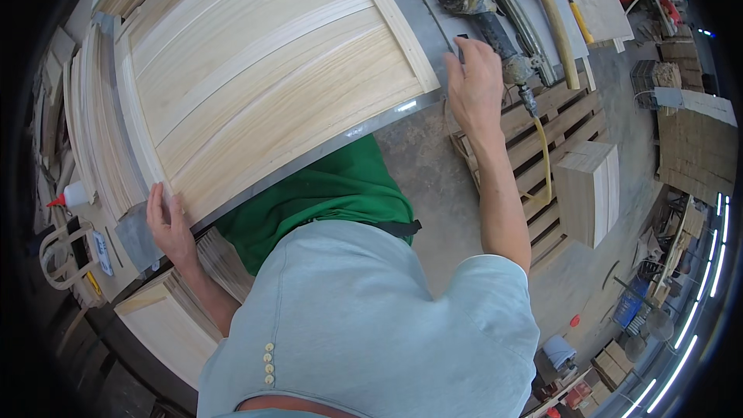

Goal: Applying glue and using a pneumatic nail gun to assemble wooden panels at a workbench.

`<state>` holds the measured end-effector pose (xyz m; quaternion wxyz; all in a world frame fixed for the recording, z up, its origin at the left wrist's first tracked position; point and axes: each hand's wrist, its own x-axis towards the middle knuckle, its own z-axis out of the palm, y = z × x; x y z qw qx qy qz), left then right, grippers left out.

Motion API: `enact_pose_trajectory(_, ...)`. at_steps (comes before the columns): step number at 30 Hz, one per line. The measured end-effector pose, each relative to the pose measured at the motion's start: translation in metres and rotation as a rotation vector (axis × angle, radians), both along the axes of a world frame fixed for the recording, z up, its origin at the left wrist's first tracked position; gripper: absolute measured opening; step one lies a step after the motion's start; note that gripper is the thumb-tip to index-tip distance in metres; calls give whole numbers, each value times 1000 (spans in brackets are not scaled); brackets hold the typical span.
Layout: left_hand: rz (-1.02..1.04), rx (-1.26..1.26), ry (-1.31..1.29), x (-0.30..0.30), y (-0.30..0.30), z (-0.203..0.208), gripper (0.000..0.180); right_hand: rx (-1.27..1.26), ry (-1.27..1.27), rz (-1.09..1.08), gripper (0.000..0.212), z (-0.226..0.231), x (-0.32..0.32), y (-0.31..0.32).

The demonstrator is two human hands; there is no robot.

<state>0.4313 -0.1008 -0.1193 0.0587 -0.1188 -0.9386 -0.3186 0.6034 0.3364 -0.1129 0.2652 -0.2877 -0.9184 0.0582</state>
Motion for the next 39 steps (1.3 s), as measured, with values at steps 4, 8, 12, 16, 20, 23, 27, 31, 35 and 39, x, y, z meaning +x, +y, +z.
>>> enact_pose_trajectory(4,2,-107,-5,-2,5,5,37,-367,-178,8,35,6,-20,-5)
enact_pose_trajectory(8,-5,-109,-26,-4,5,5,38,-563,-339,16,40,10,-38,1)
enact_pose_trajectory(12,-5,-68,-54,-7,3,4,38,-560,-479,36,44,12,-52,12)
enact_pose_trajectory(16,35,108,-165,-15,-7,1,40,-694,-403,73,45,18,-47,19)
enact_pose_trajectory(20,49,433,-297,-30,-23,2,43,-1111,-122,245,48,25,-41,28)
enact_pose_trajectory(23,36,574,-371,-35,-28,9,46,-1295,133,382,49,30,-42,30)
enact_pose_trajectory(27,11,685,-475,-42,-39,11,49,-1307,285,475,46,42,-49,30)
enact_pose_trajectory(31,-44,847,-533,-57,-48,18,47,-1318,313,435,46,45,-55,35)
enact_pose_trajectory(35,-87,876,-535,-67,-43,30,48,-1351,306,416,44,49,-58,37)
enact_pose_trajectory(39,-114,911,-607,-86,-25,42,47,-1363,269,381,43,55,-57,35)
